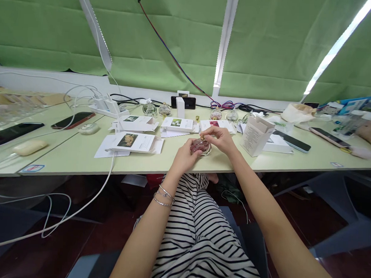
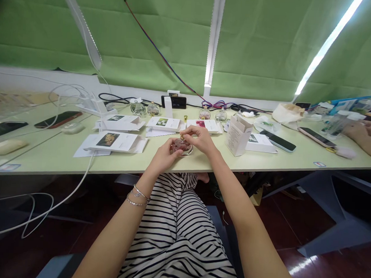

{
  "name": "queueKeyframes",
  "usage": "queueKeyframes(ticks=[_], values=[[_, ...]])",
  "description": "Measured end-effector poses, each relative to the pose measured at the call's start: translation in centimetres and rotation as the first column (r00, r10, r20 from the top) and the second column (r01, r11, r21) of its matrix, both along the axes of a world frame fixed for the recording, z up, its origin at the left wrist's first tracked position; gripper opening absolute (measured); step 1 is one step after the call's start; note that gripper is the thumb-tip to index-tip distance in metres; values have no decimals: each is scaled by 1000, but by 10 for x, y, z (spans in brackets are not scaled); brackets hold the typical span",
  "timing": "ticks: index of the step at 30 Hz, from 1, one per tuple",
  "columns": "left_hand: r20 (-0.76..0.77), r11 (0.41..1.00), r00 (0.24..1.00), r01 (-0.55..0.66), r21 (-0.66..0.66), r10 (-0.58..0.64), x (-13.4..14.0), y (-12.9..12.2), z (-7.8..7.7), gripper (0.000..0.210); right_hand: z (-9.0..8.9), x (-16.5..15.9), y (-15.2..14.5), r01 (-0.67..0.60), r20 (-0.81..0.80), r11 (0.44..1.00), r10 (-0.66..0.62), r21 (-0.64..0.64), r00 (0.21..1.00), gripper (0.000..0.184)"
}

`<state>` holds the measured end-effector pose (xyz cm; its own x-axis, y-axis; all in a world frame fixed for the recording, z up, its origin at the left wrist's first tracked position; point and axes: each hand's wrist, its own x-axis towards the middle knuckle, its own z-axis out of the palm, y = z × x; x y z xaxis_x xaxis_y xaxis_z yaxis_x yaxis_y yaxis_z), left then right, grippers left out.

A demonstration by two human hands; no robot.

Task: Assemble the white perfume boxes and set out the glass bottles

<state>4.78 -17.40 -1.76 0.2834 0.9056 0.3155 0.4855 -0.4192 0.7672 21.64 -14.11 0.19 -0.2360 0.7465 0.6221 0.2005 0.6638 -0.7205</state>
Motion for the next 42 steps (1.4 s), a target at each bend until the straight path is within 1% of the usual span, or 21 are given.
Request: queueKeyframes(ticks=[4, 8, 13, 19, 24, 29, 38, 42], values=[[-21, 1000, 1000, -18, -5, 18, 0, -1, 1, 31, -1, 2, 3, -30, -26, 999, 30, -23, 999, 11], [-15, 1000, 1000, -14, -1, 14, 1, -1, 2, 31, -3, 3, 4, -43, -35, 998, 42, -37, 999, 13], [-18, 1000, 1000, -9, 8, 10, 0, -1, 1, 31, -4, 5, 7, -89, -66, 993, 84, -79, 994, 14], [-15, 1000, 1000, -8, 4, 8, 0, -2, 2, 31, 3, 6, 5, -95, -22, 990, 93, -106, 995, 13], [-19, 1000, 1000, -5, 5, 5, 0, -2, 3, 32, 9, 6, 0, -55, 62, 996, 59, -74, 996, 11], [-19, 1000, 1000, -7, 6, 7, 0, -1, 2, 32, 11, 5, -3, -2, 127, 1000, 4, -15, 992, 11], [-22, 1000, 1000, -14, 15, 14, 1, -1, 1, 32, 8, 4, -5, 33, 137, 999, -38, 36, 990, 10], [-16, 1000, 1000, -9, 5, 9, 1, 0, 1, 31, 6, 3, -5, 33, 117, 999, -36, 31, 992, 10]])
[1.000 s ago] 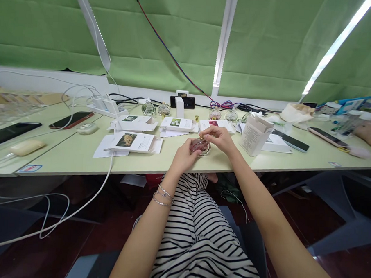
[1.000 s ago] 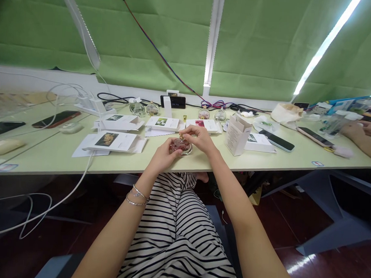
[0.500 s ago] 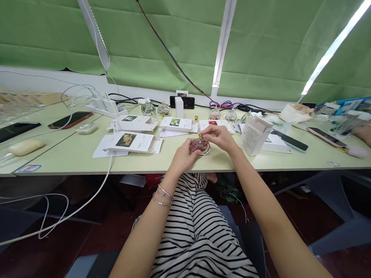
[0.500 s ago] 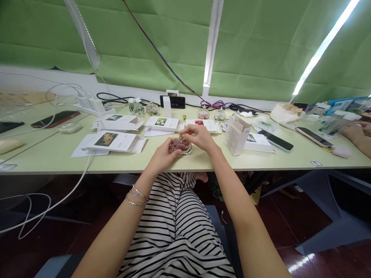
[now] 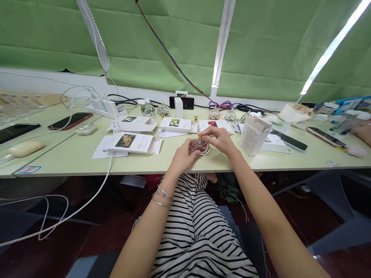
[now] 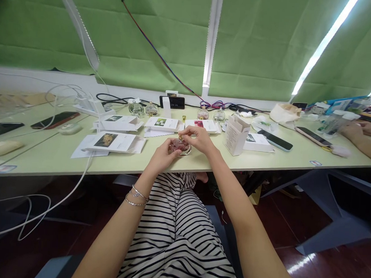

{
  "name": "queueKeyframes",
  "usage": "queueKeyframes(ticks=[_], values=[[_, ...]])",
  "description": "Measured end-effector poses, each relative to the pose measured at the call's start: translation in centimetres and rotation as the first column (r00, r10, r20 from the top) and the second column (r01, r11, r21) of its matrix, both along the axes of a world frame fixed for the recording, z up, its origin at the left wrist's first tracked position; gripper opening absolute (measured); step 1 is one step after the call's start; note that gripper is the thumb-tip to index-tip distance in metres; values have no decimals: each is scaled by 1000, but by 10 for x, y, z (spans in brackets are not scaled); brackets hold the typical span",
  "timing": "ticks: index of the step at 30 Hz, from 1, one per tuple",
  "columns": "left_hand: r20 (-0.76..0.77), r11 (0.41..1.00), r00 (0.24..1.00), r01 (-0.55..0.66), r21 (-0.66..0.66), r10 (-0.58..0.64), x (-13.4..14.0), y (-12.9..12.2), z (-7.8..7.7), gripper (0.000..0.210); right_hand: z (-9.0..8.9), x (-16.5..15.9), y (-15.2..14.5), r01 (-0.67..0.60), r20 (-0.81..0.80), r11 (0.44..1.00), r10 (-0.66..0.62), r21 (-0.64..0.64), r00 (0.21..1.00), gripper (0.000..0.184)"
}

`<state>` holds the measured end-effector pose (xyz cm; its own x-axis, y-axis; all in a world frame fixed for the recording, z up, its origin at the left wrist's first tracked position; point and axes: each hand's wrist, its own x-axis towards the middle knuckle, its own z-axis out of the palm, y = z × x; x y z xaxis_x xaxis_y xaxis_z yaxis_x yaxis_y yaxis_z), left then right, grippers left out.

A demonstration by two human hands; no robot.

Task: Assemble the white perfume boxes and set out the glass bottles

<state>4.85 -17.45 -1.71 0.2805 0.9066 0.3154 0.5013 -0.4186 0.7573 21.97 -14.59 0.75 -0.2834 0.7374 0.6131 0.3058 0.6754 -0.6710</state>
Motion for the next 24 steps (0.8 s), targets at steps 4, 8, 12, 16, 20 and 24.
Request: queueKeyframes(ticks=[4, 8, 12, 16, 20, 24], values=[[10, 1000, 1000, 4, -10, -4, 0, 1, -1, 32, -4, 0, 1, -27, -14, 1000, 27, 4, 1000, 13], [20, 1000, 1000, 10, -9, -10, -1, 1, -1, 33, -9, -1, 1, -40, -34, 999, 40, -12, 999, 15], [19, 1000, 1000, 9, -7, -9, -1, 0, -1, 32, -14, -3, 0, -43, -83, 999, 40, -24, 996, 16], [26, 1000, 1000, 14, -11, -14, -2, -1, 0, 32, -16, -4, -1, -30, -110, 999, 26, -29, 994, 17], [35, 1000, 999, 19, -7, -19, -2, 0, -1, 34, -18, -6, -2, -24, -125, 999, 21, -21, 992, 19], [28, 1000, 999, 16, -4, -16, -2, 1, -3, 35, -23, -7, -3, -21, -164, 999, 16, -31, 986, 20]])
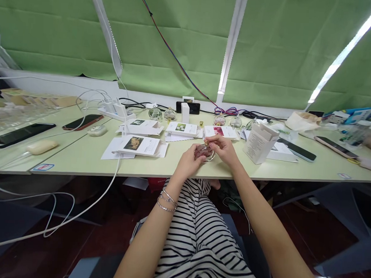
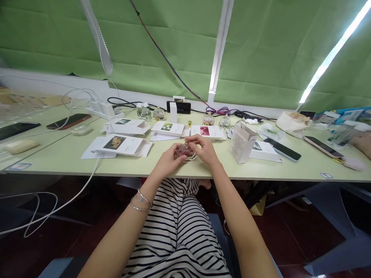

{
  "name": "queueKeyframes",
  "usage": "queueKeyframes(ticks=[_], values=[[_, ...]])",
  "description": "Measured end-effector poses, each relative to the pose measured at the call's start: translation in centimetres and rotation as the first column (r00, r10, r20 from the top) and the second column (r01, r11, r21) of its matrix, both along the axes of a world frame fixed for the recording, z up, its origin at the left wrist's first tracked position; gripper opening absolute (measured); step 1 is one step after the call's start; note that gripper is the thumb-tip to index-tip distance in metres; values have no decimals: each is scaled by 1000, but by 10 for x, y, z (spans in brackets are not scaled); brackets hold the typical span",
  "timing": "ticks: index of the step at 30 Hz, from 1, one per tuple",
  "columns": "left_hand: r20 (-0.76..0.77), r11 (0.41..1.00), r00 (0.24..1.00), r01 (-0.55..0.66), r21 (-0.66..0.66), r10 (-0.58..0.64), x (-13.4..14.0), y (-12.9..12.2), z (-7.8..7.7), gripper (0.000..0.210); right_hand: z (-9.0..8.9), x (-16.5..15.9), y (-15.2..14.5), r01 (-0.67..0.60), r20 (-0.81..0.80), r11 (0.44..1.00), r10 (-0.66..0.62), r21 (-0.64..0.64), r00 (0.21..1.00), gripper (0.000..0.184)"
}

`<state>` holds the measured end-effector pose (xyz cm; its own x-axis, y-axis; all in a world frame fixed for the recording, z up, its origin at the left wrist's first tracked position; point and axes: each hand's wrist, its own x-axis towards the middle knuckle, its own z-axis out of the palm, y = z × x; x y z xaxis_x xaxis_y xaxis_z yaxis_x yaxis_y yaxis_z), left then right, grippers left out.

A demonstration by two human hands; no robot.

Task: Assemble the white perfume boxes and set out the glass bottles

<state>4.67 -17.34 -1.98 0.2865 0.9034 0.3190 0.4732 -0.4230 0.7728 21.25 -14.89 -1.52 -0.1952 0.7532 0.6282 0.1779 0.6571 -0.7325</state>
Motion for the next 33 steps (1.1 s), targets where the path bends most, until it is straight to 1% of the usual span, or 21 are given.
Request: queueKeyframes(ticks=[2, 8, 16, 18, 21, 23, 25, 30, 33], values=[[-8, 1000, 1000, -7, 0, 7, 0, 0, 0, 35, -2, 0, 0, 7, -9, 1000, -7, 0, 1000, 20], [6, 1000, 1000, 6, 9, -6, -1, 1, -2, 34, -6, -1, -3, 50, 15, 997, -51, 59, 999, 21], [-12, 1000, 1000, -10, 6, 10, 0, -2, 1, 33, 0, -8, -3, 120, -31, 993, -119, 20, 992, 17], [-7, 1000, 1000, -3, 6, 4, -1, -2, 1, 32, 3, -8, -2, 101, -36, 995, -101, -14, 994, 19], [-4, 1000, 1000, -1, 8, 1, -1, -2, 1, 33, 5, -7, 1, 27, -82, 995, -35, -93, 996, 21], [-1, 1000, 1000, -2, 4, 2, -1, -2, 1, 33, 4, -6, 1, 7, -103, 993, -19, -114, 994, 22], [-1, 1000, 1000, 0, 1, 0, 0, -2, 1, 32, 3, -6, 0, 23, -101, 996, -32, -86, 994, 21], [-16, 1000, 1000, -4, 10, 4, 0, -2, 2, 33, 2, -8, -3, 102, -32, 993, -100, 63, 995, 16], [-19, 1000, 1000, -1, 19, 2, 0, -2, 1, 35, 2, -9, -4, 101, -10, 992, -100, 78, 995, 15]])
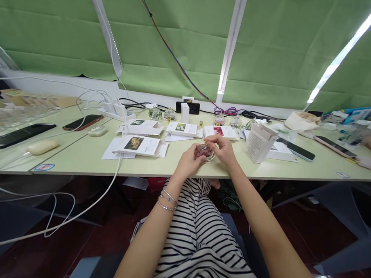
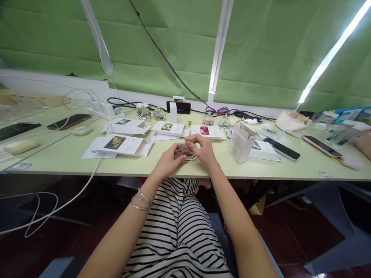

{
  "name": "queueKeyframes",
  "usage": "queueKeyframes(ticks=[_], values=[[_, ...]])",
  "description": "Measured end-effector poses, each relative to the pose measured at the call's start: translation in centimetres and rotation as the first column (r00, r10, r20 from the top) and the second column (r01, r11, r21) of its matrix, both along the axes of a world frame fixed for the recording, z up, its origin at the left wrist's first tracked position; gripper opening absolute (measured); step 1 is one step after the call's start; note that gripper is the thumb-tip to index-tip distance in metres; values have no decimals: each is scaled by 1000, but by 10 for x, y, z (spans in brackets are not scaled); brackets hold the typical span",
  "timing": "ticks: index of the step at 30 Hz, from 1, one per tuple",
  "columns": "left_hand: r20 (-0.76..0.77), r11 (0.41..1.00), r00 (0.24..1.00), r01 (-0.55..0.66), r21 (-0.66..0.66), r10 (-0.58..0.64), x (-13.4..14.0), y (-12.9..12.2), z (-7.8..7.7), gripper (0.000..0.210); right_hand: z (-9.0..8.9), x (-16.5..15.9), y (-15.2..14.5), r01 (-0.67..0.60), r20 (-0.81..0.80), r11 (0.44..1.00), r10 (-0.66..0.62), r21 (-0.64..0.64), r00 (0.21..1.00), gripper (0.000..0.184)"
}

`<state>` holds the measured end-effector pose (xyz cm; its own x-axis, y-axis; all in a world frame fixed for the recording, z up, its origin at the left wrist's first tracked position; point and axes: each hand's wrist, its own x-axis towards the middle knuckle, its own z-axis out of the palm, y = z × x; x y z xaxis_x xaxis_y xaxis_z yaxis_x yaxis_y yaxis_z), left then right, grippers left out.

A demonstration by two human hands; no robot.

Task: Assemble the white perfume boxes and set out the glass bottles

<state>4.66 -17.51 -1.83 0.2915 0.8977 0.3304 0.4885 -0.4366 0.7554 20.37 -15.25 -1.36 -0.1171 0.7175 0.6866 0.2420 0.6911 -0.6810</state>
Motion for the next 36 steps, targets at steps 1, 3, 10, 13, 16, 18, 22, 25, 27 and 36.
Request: queueKeyframes(ticks=[1, 3, 10, 13, 16, 18, 22, 25, 27, 36], values=[[-4, 1000, 1000, 0, 0, 0, 0, 0, 0, 35, 0, 0, 0, -10, -5, 1000, 10, -7, 1000, 15], [-10, 1000, 1000, -3, -4, 3, 0, 0, 0, 35, 0, 1, 1, -38, -24, 999, 37, -28, 999, 15], [-23, 1000, 1000, -8, -3, 8, 0, 1, 0, 34, 5, 4, 3, -40, -9, 994, 39, -104, 999, 20], [-15, 1000, 1000, -7, -7, 7, 0, 1, 0, 33, 6, 3, 4, -42, 15, 995, 44, -93, 999, 19], [-5, 1000, 1000, -3, -10, 3, 0, 1, 0, 33, 4, 3, 3, -45, 53, 998, 47, -43, 997, 17], [-1, 1000, 1000, 4, -10, -4, 0, 0, 1, 32, 5, 4, 2, -56, 64, 998, 58, -27, 996, 16], [8, 1000, 1000, -4, -31, 5, 0, -2, 1, 32, 19, 13, 10, -119, 128, 991, 125, -55, 984, 21], [34, 999, 999, -2, -37, 4, 0, -2, 0, 33, 40, 19, 41, 3, 158, 1000, -6, 20, 987, 29], [44, 999, 999, 2, -40, 0, 0, -2, -1, 33, 53, 17, 72, 180, 271, 980, -197, 86, 942, 29], [75, 999, 997, 26, -24, -24, -2, -2, -6, 30, 35, -20, 174, 545, 808, 838, -332, 16, 487, 33]])
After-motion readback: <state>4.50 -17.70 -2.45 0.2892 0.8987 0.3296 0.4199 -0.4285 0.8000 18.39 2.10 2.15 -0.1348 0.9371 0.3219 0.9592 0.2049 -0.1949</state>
